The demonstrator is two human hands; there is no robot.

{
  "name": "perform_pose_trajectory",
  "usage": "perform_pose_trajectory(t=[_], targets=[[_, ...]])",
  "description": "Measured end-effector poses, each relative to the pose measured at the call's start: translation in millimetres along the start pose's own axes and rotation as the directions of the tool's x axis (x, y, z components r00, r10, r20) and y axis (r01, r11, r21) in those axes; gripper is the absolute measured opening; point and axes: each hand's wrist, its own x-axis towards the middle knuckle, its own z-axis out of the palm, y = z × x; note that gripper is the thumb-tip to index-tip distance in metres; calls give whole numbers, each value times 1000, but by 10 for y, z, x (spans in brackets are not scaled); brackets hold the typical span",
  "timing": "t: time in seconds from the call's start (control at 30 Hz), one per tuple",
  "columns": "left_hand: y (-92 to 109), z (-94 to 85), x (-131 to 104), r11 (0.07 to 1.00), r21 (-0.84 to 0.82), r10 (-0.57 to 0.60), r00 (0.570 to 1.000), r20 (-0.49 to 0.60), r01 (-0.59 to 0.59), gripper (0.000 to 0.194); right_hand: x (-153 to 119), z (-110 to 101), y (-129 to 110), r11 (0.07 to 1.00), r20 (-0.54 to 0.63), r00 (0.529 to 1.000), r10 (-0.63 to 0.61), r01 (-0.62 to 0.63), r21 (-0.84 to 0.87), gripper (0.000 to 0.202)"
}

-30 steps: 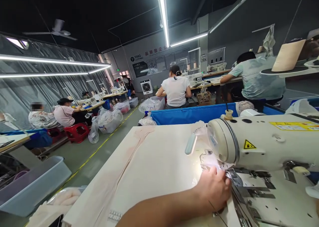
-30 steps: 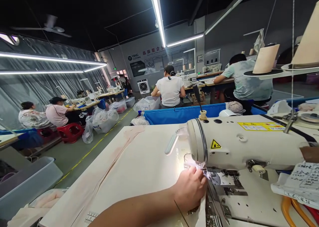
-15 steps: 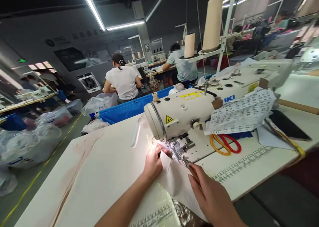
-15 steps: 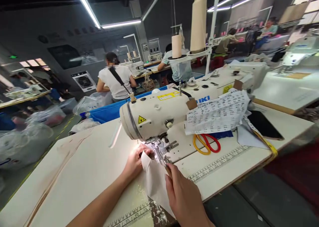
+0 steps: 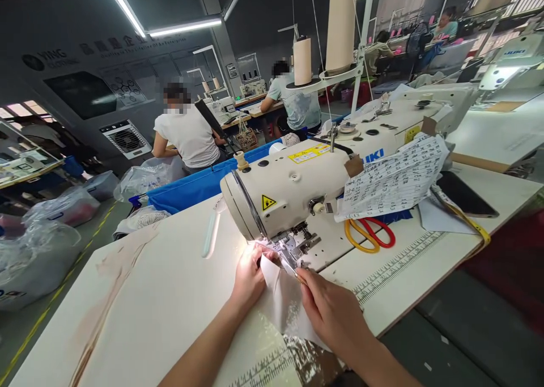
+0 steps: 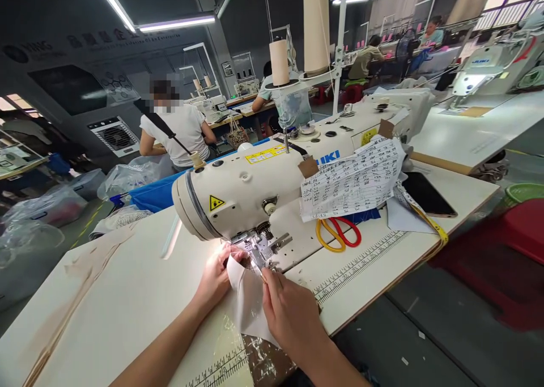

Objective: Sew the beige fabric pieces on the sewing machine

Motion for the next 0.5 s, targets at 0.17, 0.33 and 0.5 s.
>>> perform_pose_trajectory(t=[0.17, 0.33, 0.5], targets=[[33, -10, 3, 998, -1, -61, 998, 11, 61, 33, -2, 34, 27, 999, -40, 999, -19, 20, 26, 33], [2, 7, -2, 998, -5, -62, 998, 3, 62, 33, -5, 44, 22, 1000, -34, 999, -24, 25, 19, 32], [-12, 19, 4, 999, 37, -39, 999, -6, 39, 34, 12, 45, 14, 999, -56, 998, -38, 37, -17, 35]])
